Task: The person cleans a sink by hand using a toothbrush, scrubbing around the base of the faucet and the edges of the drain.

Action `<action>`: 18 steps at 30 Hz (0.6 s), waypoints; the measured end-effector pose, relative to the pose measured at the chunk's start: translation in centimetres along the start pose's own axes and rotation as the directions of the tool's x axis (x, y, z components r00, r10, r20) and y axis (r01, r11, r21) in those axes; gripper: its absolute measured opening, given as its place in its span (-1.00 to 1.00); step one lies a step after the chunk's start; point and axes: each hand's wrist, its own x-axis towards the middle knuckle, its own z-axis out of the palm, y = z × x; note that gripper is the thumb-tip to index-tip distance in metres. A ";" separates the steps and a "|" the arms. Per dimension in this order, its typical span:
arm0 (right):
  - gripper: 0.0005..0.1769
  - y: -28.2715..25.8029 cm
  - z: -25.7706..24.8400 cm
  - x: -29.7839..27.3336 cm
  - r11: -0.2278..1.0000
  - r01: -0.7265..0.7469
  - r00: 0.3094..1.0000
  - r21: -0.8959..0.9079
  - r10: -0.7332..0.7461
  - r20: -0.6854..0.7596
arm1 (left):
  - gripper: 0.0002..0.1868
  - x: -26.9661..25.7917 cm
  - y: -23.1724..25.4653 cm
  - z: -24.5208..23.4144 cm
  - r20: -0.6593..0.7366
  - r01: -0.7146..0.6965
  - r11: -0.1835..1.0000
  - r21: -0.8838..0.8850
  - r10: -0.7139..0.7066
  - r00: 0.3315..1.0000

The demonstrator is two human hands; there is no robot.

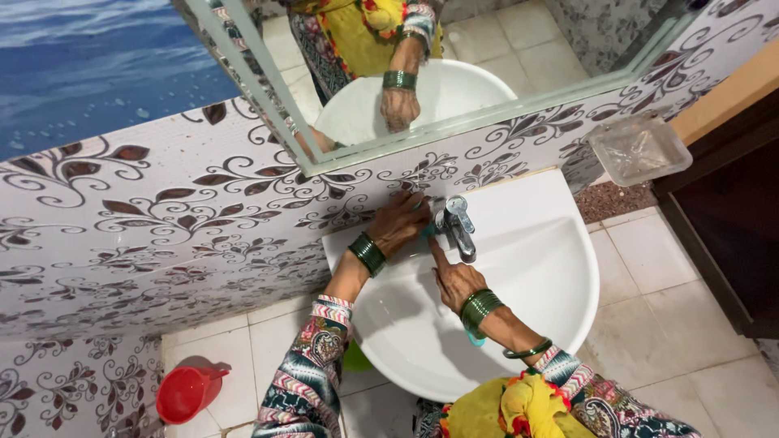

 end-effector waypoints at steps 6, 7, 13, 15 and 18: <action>-0.15 1.4 1.3 -3.4 0.997 0.080 0.996 0.000 -0.080 -0.045 | -0.68 -2.6 2.9 -0.5 0.065 -0.042 0.999 0.024 0.040 0.997; -0.12 1.5 1.2 -3.7 0.996 0.084 0.996 -0.036 -0.085 -0.036 | -0.59 -2.9 3.4 -0.7 0.023 -0.068 0.995 0.075 0.066 0.998; -0.14 1.1 -1.1 -0.7 0.992 -0.030 0.997 -0.120 0.037 0.061 | -0.71 -1.9 0.8 -1.3 0.033 0.092 0.993 -0.066 -0.090 0.995; -0.15 0.9 -1.3 -0.8 0.994 -0.005 0.998 -0.111 0.012 0.060 | -0.73 -1.9 1.1 -1.7 0.057 0.099 0.995 -0.017 -0.098 0.994; -0.14 0.9 0.3 -2.5 0.996 0.037 0.997 -0.086 -0.031 0.077 | -0.70 -4.2 3.4 -1.7 0.043 0.105 0.994 0.039 -0.107 0.993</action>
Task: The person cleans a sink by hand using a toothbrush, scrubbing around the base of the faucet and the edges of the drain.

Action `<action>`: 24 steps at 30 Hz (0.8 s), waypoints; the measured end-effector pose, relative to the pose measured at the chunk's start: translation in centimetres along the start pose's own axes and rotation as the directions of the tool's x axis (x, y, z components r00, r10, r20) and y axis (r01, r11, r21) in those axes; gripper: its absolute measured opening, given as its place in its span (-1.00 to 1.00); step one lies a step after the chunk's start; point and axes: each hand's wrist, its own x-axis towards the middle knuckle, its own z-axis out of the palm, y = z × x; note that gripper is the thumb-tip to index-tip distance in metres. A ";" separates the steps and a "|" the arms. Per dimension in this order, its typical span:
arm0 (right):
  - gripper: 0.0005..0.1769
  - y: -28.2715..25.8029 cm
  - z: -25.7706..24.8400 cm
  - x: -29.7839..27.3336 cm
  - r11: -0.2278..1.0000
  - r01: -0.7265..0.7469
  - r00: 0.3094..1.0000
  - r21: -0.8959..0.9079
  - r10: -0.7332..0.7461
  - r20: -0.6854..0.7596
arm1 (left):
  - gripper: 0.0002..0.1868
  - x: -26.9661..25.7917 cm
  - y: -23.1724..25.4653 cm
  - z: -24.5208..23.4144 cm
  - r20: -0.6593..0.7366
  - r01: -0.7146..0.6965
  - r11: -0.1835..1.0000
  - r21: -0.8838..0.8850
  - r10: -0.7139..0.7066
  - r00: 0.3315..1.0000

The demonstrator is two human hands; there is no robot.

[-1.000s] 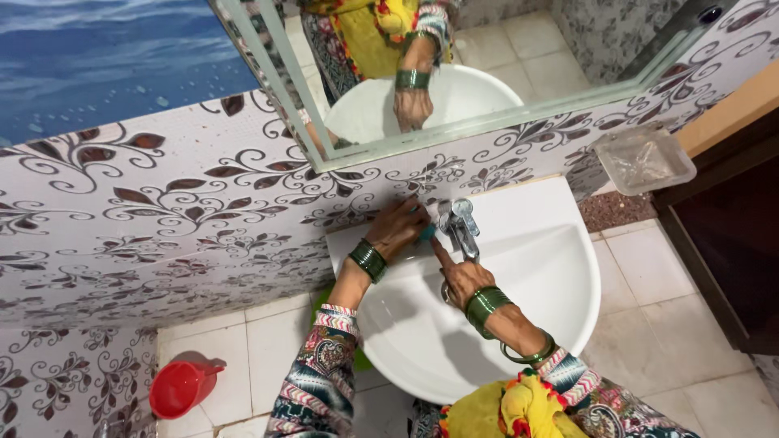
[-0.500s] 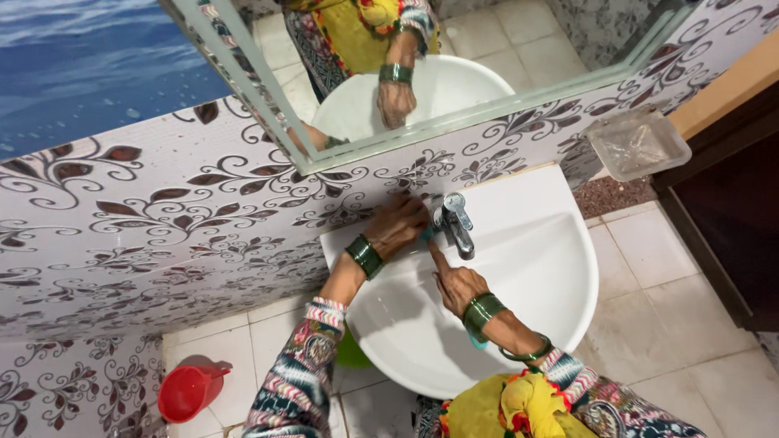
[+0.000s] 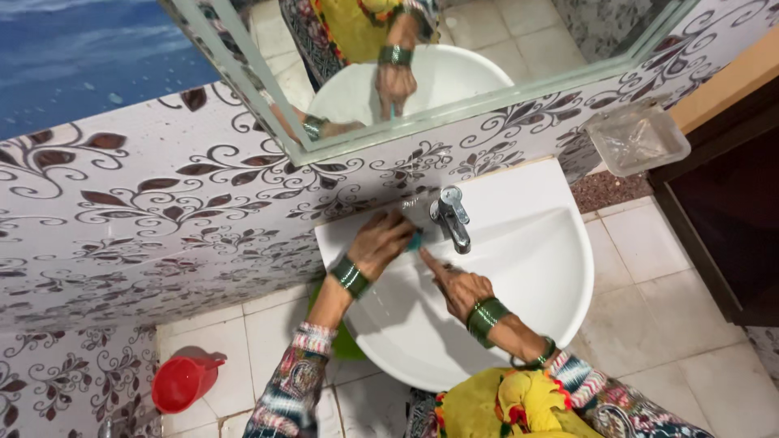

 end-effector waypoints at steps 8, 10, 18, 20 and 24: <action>0.07 -1.5 1.5 3.4 0.985 0.076 0.997 -0.154 -0.079 -0.011 | -0.72 -2.5 -1.9 -0.4 -0.118 0.147 0.989 -0.006 -0.147 0.982; -0.07 -1.2 1.1 3.7 0.992 0.096 0.993 -0.086 -0.101 -0.067 | -0.82 -1.4 -1.9 -0.5 -0.130 0.158 0.987 0.017 -0.155 0.979; 0.21 4.6 0.6 -2.6 0.981 -0.017 1.000 -0.193 0.015 -0.012 | -0.79 0.9 5.0 1.7 -0.204 -0.013 0.999 0.041 0.021 0.979; 0.24 6.4 -0.4 -2.6 0.968 -0.064 0.997 -0.241 0.072 0.026 | -0.82 1.9 5.1 2.4 -0.219 -0.026 1.000 -0.004 0.024 0.976; 0.24 8.5 -1.3 -3.5 0.947 -0.016 1.000 -0.322 0.021 0.013 | -0.84 2.1 5.8 3.2 -0.299 -0.064 0.998 -0.021 0.055 0.953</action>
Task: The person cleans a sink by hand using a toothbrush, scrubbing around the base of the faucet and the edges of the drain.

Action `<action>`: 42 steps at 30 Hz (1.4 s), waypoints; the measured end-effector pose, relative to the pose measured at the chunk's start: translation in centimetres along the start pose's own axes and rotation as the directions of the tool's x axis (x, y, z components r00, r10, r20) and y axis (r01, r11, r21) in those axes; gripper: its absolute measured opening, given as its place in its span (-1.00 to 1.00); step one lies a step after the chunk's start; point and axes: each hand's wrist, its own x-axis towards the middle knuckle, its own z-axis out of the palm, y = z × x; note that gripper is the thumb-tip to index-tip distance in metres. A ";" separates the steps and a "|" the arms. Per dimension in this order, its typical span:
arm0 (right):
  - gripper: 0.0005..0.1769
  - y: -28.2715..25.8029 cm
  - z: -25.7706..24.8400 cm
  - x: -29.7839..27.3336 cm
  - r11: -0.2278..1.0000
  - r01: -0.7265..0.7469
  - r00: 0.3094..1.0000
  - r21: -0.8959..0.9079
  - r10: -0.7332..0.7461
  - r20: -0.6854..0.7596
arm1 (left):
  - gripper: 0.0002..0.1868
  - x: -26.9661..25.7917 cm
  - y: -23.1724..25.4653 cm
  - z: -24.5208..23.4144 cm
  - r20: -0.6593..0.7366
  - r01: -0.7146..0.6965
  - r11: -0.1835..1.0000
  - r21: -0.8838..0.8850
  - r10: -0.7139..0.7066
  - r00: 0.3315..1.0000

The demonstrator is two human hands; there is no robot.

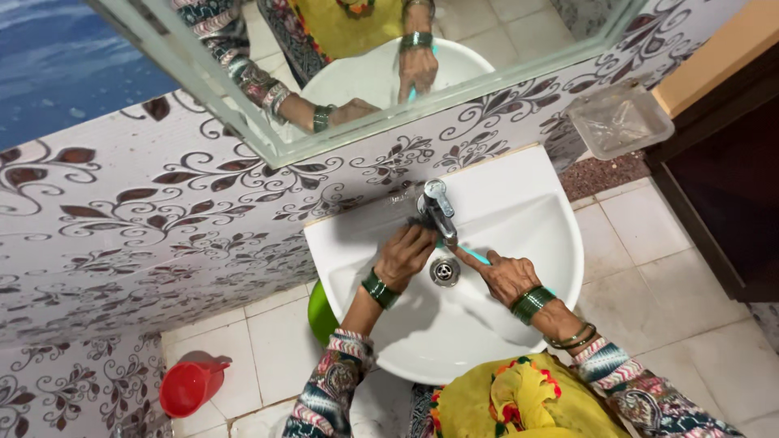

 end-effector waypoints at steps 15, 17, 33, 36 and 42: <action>0.03 4.7 -4.9 1.4 0.966 0.216 0.976 -0.143 -0.214 0.035 | -0.79 -0.9 3.1 4.4 -0.221 0.337 0.941 -0.042 -0.337 0.915; 0.04 5.8 -6.0 1.9 0.959 0.261 0.965 -0.106 -0.261 0.012 | -0.75 -1.0 3.0 5.4 -0.197 0.361 0.931 -0.053 -0.364 0.910; 0.03 9.4 -8.4 4.4 0.881 0.393 0.916 -0.263 -0.351 0.193 | -0.39 -0.1 8.1 10.3 -0.338 0.735 0.588 -0.338 -0.805 0.488; 0.00 8.9 -8.5 5.2 0.865 0.415 0.902 -0.283 -0.351 0.252 | -0.32 -1.0 8.1 9.8 -0.326 0.772 0.532 -0.348 -0.841 0.432; 0.07 11.7 -8.9 5.0 0.828 0.497 0.862 -0.258 -0.505 0.041 | -0.25 1.6 10.3 12.1 -0.250 0.818 0.329 -0.472 -0.940 0.234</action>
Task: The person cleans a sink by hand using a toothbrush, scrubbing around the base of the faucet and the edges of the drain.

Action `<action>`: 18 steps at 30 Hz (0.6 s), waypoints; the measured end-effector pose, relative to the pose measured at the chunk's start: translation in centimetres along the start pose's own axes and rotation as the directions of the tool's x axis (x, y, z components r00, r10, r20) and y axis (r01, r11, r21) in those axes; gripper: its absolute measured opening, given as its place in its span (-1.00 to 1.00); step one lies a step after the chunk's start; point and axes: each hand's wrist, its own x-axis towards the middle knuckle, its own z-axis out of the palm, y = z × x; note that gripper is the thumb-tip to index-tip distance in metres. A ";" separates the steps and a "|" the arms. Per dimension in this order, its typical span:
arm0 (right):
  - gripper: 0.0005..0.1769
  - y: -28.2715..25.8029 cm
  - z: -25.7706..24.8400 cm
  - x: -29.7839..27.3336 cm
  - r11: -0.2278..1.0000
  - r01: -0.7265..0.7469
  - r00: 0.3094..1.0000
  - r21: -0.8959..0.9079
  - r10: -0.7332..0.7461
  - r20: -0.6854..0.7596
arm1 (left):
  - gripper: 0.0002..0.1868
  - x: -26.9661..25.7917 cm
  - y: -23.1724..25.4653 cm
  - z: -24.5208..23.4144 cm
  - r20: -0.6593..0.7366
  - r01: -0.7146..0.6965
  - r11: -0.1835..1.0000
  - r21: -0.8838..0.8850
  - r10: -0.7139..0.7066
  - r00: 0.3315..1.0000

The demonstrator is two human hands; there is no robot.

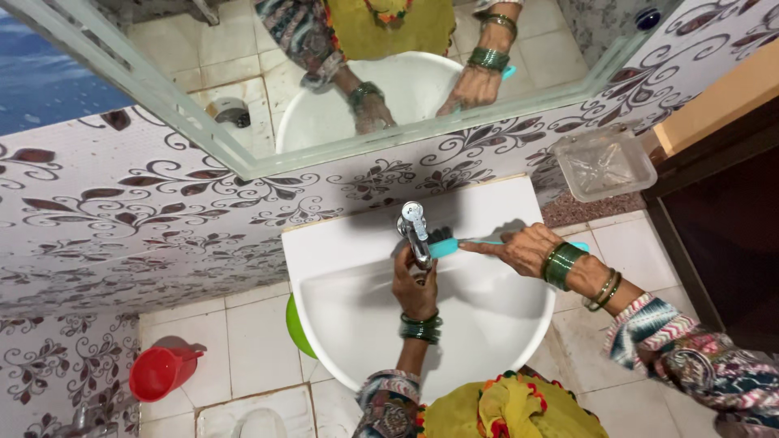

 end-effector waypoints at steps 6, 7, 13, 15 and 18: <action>-0.01 0.8 -0.5 -0.2 0.997 -0.051 0.972 -0.050 0.061 0.227 | -0.21 -2.1 1.3 0.0 0.036 0.286 0.859 -0.424 -0.300 0.953; -0.04 1.0 -0.3 -0.3 0.998 -0.044 0.984 -0.050 0.052 0.173 | -0.19 -2.3 1.4 0.4 0.032 0.278 0.816 -0.507 -0.304 0.952; -0.01 2.5 -1.3 -1.6 0.979 -0.159 0.928 -0.129 0.192 0.319 | -0.01 -3.7 2.7 4.5 0.095 0.276 0.714 -0.643 -0.283 0.954; -0.05 1.6 -2.0 -1.0 0.983 -0.157 0.945 -0.097 0.178 0.275 | 0.02 -3.0 2.9 4.5 0.106 0.346 0.602 -0.720 -0.398 0.911; -0.05 0.6 -1.7 -1.3 0.990 -0.139 0.975 -0.036 0.143 0.170 | 0.04 -3.3 1.7 3.1 0.155 0.442 0.446 -0.778 -0.545 0.824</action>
